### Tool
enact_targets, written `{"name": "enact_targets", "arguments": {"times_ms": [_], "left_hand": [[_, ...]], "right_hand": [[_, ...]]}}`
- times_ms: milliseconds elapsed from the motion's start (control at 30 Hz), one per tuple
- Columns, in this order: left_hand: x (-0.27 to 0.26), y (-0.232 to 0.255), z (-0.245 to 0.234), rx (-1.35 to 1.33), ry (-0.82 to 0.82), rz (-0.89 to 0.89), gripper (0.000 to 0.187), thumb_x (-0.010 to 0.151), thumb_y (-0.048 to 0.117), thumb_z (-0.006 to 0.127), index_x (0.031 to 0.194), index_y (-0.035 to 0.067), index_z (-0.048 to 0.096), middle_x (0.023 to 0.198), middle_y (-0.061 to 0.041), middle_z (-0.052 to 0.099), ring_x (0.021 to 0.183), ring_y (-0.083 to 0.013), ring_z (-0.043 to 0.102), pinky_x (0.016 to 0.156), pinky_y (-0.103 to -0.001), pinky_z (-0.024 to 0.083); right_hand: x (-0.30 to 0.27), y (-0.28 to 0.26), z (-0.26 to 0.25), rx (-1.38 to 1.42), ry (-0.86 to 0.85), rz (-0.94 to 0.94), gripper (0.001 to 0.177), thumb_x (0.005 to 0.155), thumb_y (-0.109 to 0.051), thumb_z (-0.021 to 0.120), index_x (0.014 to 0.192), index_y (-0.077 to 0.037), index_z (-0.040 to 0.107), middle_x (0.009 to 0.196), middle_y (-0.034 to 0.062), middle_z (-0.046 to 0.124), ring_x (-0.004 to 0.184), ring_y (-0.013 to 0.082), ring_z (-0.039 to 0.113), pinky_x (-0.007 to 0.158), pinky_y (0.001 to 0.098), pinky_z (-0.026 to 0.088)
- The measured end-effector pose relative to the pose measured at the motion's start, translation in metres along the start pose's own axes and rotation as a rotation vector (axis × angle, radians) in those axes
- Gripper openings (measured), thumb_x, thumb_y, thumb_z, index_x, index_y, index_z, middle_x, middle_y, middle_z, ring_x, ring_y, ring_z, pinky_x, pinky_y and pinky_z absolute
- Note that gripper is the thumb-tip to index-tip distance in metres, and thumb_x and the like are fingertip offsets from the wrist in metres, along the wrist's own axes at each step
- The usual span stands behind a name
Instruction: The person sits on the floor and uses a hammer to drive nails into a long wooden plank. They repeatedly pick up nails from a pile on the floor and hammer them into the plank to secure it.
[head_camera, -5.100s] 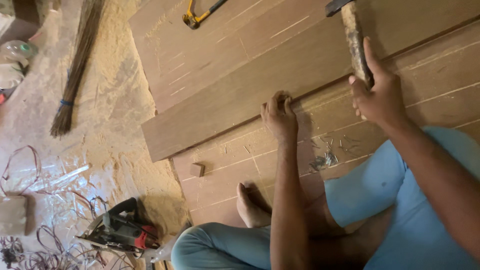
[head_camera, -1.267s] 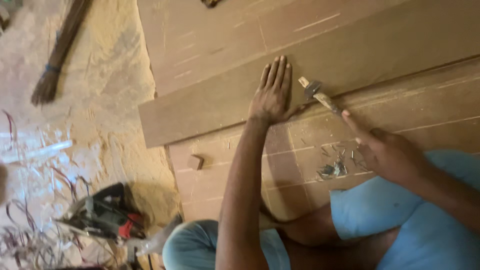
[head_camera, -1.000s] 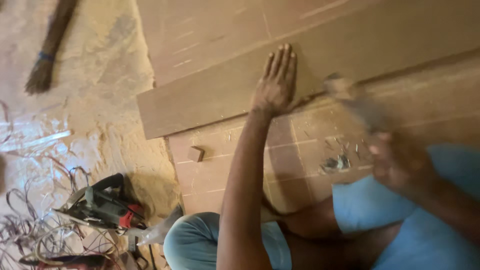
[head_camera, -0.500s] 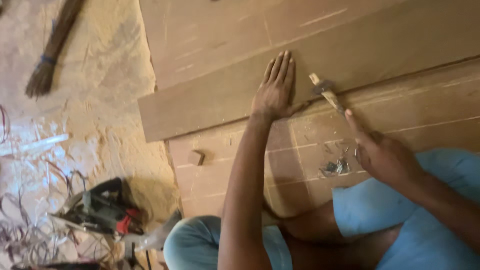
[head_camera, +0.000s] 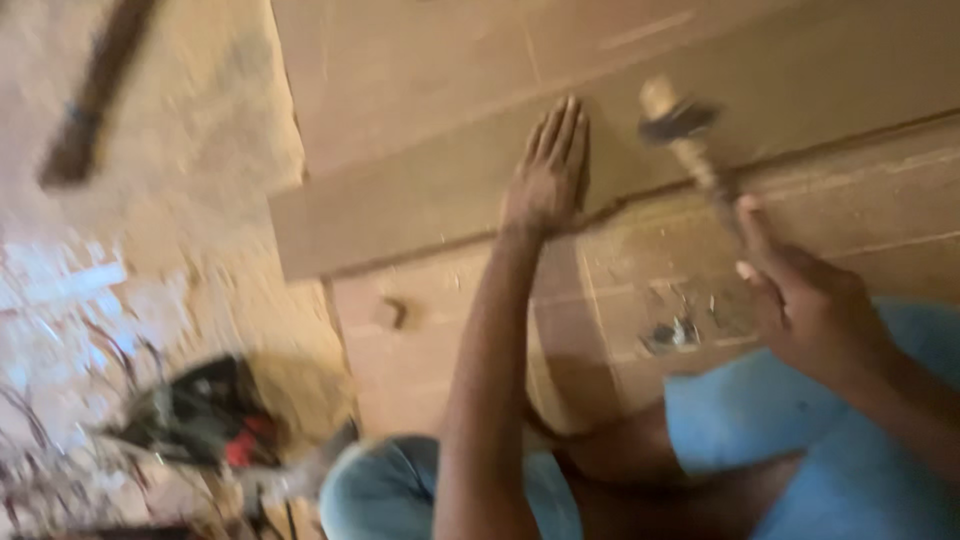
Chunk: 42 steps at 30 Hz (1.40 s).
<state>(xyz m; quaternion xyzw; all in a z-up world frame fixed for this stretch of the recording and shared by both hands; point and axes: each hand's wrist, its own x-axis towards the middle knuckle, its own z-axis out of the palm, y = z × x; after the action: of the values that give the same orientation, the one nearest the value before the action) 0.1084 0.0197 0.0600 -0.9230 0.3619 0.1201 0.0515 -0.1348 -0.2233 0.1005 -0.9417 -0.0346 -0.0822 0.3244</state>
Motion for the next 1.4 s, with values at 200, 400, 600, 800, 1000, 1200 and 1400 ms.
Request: {"name": "enact_targets", "arguments": {"times_ms": [200, 400, 600, 800, 1000, 1200, 1400], "left_hand": [[-0.005, 0.0, 0.024, -0.067, 0.172, 0.028, 0.121, 0.087, 0.088, 0.04, 0.159, -0.007, 0.019, 0.168, -0.026, 0.016, 0.158, -0.0372, 0.01, 0.131, -0.045, 0.009], [-0.006, -0.004, 0.064, 0.016, 0.424, 0.136, 0.103, 0.095, 0.075, 0.048, 0.151, -0.011, 0.037, 0.158, -0.033, 0.037, 0.152, -0.0445, 0.032, 0.128, -0.054, 0.023], [0.001, -0.011, 0.078, 0.199, 0.651, 0.309, 0.088, 0.108, 0.066, 0.051, 0.144, -0.014, 0.046, 0.146, -0.039, 0.05, 0.143, -0.0505, 0.049, 0.125, -0.062, 0.038], [0.008, 0.047, 0.043, 0.152, 0.369, 0.03, 0.103, 0.089, 0.073, 0.044, 0.136, -0.019, 0.048, 0.134, -0.046, 0.052, 0.127, -0.0573, 0.052, 0.102, -0.064, 0.044], [0.023, 0.065, 0.061, 0.385, 0.328, 0.023, 0.089, 0.106, 0.061, 0.04, 0.132, -0.024, 0.05, 0.124, -0.049, 0.057, 0.117, -0.0594, 0.062, 0.097, -0.065, 0.053], [0.016, 0.064, 0.054, 0.145, 0.431, 0.038, 0.056, 0.102, 0.036, 0.051, 0.129, -0.014, 0.056, 0.126, -0.033, 0.064, 0.115, -0.0461, 0.067, 0.099, -0.058, 0.054], [-0.068, 0.166, 0.087, -0.218, 0.195, -0.034, 0.035, 0.096, 0.019, 0.061, 0.124, -0.002, 0.055, 0.111, -0.024, 0.063, 0.099, -0.0386, 0.065, 0.085, -0.052, 0.053]], "right_hand": [[-0.002, -0.002, 0.032, -0.277, -0.321, 0.078, 0.079, 0.091, -0.015, 0.062, 0.163, -0.021, 0.03, 0.085, 0.02, 0.072, 0.072, 0.0388, 0.069, 0.068, 0.0494, 0.057], [0.016, 0.01, 0.007, 0.042, -0.148, 0.273, 0.076, 0.1, -0.018, 0.059, 0.167, -0.015, 0.024, 0.103, 0.0214, 0.071, 0.053, 0.0226, 0.063, 0.046, 0.0358, 0.055], [0.046, 0.017, 0.008, 0.38, 0.213, 0.295, 0.072, 0.104, -0.014, 0.055, 0.17, -0.016, 0.026, 0.064, 0.0068, 0.062, 0.052, 0.0125, 0.061, 0.053, 0.0327, 0.052], [0.045, 0.021, -0.002, 0.606, 0.358, 0.403, 0.072, 0.109, -0.01, 0.055, 0.172, -0.017, 0.021, 0.072, 0.0028, 0.059, 0.054, 0.01, 0.057, 0.049, 0.0301, 0.051], [0.044, 0.028, -0.003, 0.681, 0.425, 0.442, 0.074, 0.108, -0.006, 0.055, 0.172, -0.019, 0.02, 0.076, 0.0011, 0.059, 0.054, 0.0088, 0.056, 0.048, 0.029, 0.052], [0.043, 0.031, -0.007, 0.77, 0.472, 0.414, 0.076, 0.108, -0.004, 0.055, 0.174, -0.02, 0.021, 0.079, 0.0015, 0.056, 0.055, 0.0087, 0.052, 0.048, 0.0294, 0.05], [0.044, 0.035, -0.013, 0.794, 0.503, 0.371, 0.075, 0.109, 0.0, 0.052, 0.173, -0.016, 0.016, 0.08, 0.0008, 0.058, 0.055, 0.0089, 0.054, 0.045, 0.0294, 0.05]]}}
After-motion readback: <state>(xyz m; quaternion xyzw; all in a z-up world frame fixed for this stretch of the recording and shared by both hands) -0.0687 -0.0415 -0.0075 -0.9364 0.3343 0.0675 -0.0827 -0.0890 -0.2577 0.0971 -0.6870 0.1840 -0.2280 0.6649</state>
